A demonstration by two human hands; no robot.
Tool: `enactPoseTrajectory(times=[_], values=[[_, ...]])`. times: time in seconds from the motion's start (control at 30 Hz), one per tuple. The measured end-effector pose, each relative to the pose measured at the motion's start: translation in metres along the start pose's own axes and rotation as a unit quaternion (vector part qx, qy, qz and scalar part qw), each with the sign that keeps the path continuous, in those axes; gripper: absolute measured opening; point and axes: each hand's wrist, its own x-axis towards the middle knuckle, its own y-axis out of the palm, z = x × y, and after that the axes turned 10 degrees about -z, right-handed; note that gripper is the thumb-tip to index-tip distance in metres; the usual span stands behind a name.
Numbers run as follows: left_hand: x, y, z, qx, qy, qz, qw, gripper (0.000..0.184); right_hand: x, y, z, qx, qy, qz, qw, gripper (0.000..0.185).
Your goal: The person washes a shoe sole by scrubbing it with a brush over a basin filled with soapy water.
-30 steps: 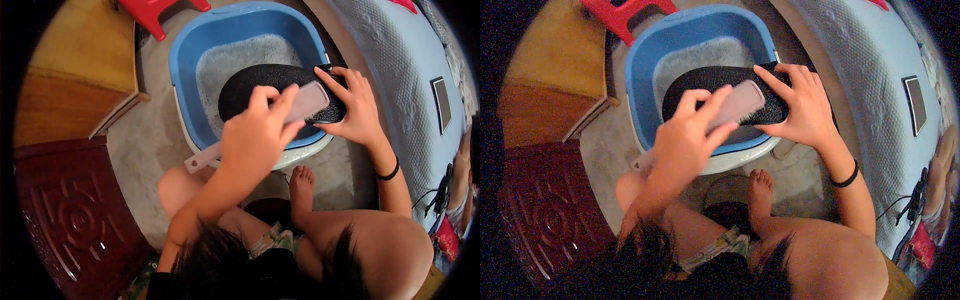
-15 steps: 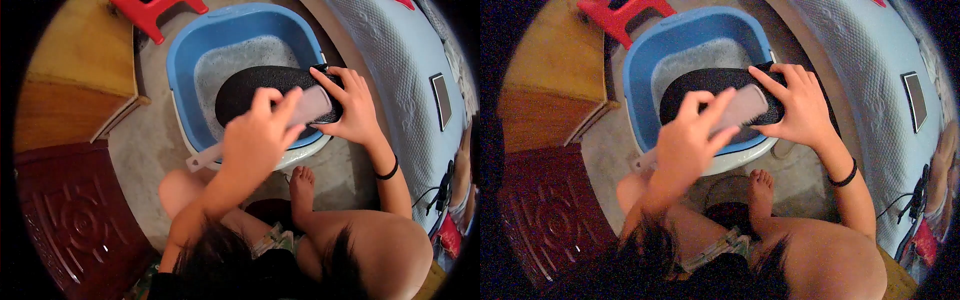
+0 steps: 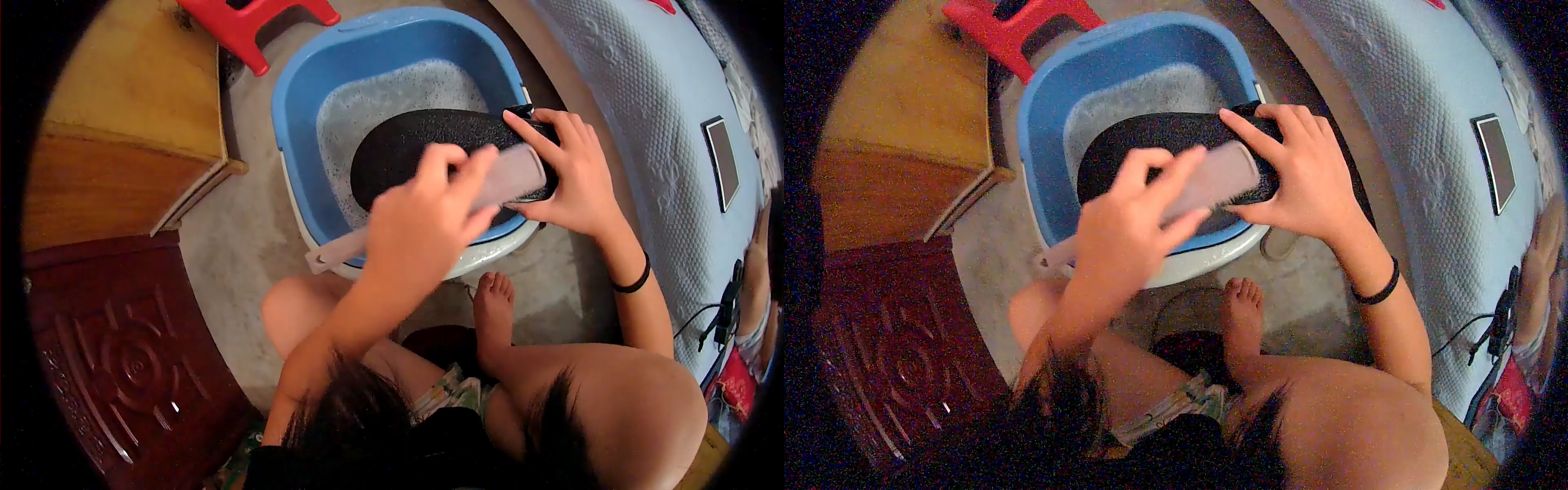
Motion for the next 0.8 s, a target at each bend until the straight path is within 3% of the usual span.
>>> enactPoseTrajectory(times=[0.1, 0.17, 0.27, 0.43, 0.7, 0.8], values=[[0.01, -0.005, 0.021, 0.053, -0.048, -0.061, 0.996, 0.049, -0.001, 0.001, -0.001, 0.002, 0.001, 0.0, 1.0, 0.088], [0.014, -0.008, 0.04, 0.152, -0.03, -0.135, 0.979, 0.05, -0.001, 0.0, -0.001, 0.003, 0.0, 0.003, 1.0, 0.088], [0.013, -0.012, 0.029, 0.169, -0.033, -0.105, 0.98, 0.05, -0.001, 0.001, -0.002, 0.009, 0.004, -0.005, 1.0, 0.088], [-0.009, 0.011, -0.012, 0.023, 0.093, -0.041, 0.995, 0.055, -0.001, 0.0, -0.001, 0.008, 0.004, 0.002, 1.0, 0.088], [0.015, -0.009, 0.042, 0.151, -0.055, -0.121, 0.98, 0.047, -0.001, 0.001, -0.001, 0.01, 0.002, -0.001, 1.0, 0.088], [0.008, -0.003, 0.02, 0.131, -0.015, -0.087, 0.987, 0.048, -0.001, -0.001, -0.001, 0.012, 0.015, 0.011, 1.0, 0.089]])
